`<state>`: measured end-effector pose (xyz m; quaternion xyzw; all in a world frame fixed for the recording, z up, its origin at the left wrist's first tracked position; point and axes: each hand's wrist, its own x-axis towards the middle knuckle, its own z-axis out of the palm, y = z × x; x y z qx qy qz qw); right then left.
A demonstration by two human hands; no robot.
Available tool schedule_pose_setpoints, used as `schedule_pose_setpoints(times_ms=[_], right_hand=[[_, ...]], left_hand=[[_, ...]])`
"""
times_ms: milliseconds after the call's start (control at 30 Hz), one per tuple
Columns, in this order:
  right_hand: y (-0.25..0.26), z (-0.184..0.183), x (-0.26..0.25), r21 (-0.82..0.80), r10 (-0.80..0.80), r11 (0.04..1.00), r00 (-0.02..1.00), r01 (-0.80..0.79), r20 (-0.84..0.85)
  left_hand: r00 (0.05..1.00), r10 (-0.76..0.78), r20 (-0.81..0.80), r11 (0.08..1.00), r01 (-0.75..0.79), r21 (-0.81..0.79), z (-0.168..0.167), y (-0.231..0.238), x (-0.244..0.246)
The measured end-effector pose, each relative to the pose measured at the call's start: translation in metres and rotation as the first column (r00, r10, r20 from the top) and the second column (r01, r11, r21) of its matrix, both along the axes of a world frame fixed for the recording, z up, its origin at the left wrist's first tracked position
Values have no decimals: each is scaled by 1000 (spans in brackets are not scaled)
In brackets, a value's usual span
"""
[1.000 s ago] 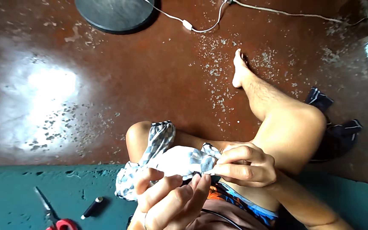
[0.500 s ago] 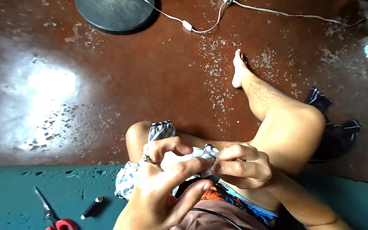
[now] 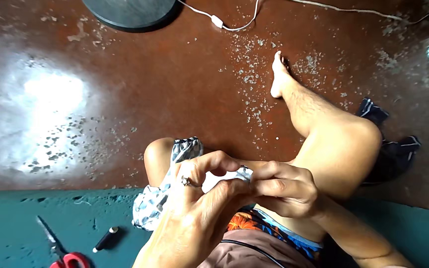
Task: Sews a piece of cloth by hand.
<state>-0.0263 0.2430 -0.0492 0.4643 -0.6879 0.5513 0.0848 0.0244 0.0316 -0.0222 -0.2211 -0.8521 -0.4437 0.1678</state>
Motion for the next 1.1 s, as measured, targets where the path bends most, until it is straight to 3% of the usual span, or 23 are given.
schedule_pose_setpoints(times_ms=[467,700,867,1100], right_hand=[[0,4,-1,-9,35,999,996,-35,82],[0,2,-1,-19,27,999,997,-26,73],[1,3,-2,-15,34,999,997,-33,65],[1,2,-1,-16,34,999,997,-33,68]], left_hand=[[972,-175,155,937,116,330,-4,-3,-8],[969,-165,186,941,98,324,-6,-3,-6],[970,-151,190,912,62,405,-2,-8,-9],[943,-233,239,899,114,423,-10,-9,-7]])
